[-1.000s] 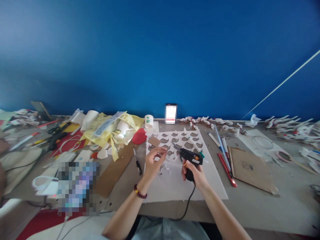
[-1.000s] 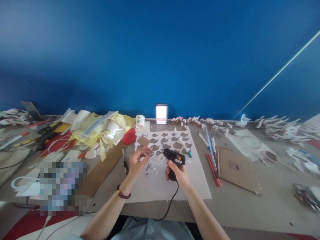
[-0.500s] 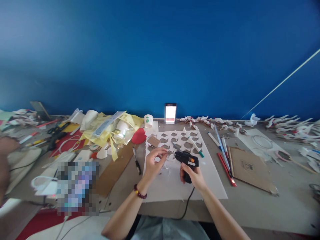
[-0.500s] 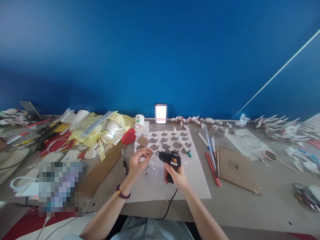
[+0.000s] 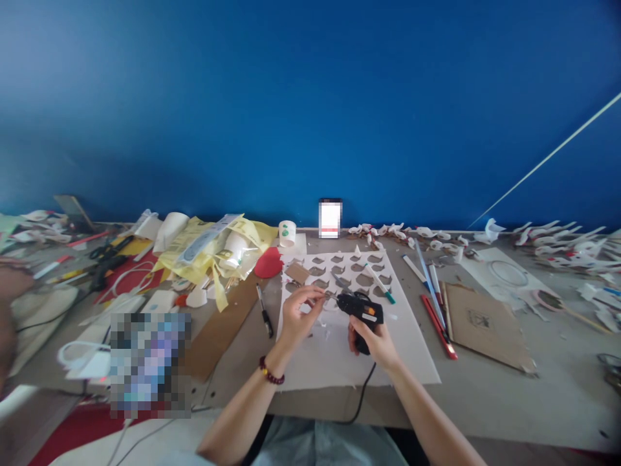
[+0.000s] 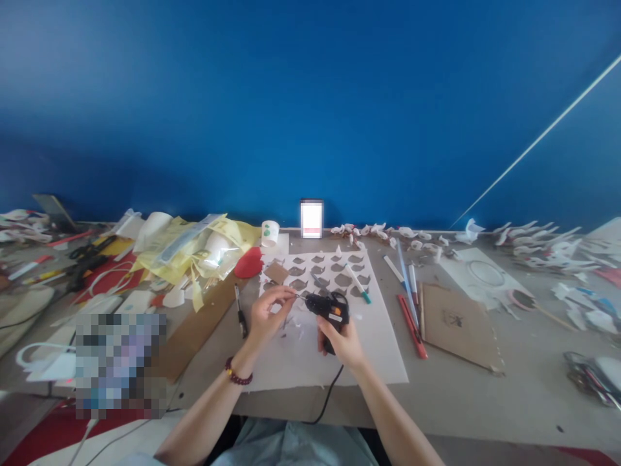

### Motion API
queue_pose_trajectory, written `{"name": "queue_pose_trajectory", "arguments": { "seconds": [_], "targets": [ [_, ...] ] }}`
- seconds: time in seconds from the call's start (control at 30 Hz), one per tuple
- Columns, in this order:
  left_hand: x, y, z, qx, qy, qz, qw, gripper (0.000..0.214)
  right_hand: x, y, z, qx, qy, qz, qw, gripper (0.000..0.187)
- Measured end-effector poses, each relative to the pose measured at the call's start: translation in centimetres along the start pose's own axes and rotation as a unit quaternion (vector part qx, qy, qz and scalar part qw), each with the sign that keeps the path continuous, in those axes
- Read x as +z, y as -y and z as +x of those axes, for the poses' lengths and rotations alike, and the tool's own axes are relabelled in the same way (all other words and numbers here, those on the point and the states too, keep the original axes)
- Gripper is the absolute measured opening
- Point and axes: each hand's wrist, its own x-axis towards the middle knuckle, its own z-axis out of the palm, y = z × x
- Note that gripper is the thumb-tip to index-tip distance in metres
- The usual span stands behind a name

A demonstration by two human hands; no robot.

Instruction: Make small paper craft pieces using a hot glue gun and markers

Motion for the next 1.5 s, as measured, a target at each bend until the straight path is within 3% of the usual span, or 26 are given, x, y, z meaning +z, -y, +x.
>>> {"name": "queue_pose_trajectory", "arguments": {
  "seconds": [1.5],
  "targets": [
    [0.04, -0.12, 0.06, 0.017, -0.003, -0.010, 1.000, 0.006, 0.08, -0.17, 0.04, -0.008, -0.018, -0.023, 1.000, 0.049]
  ]
}}
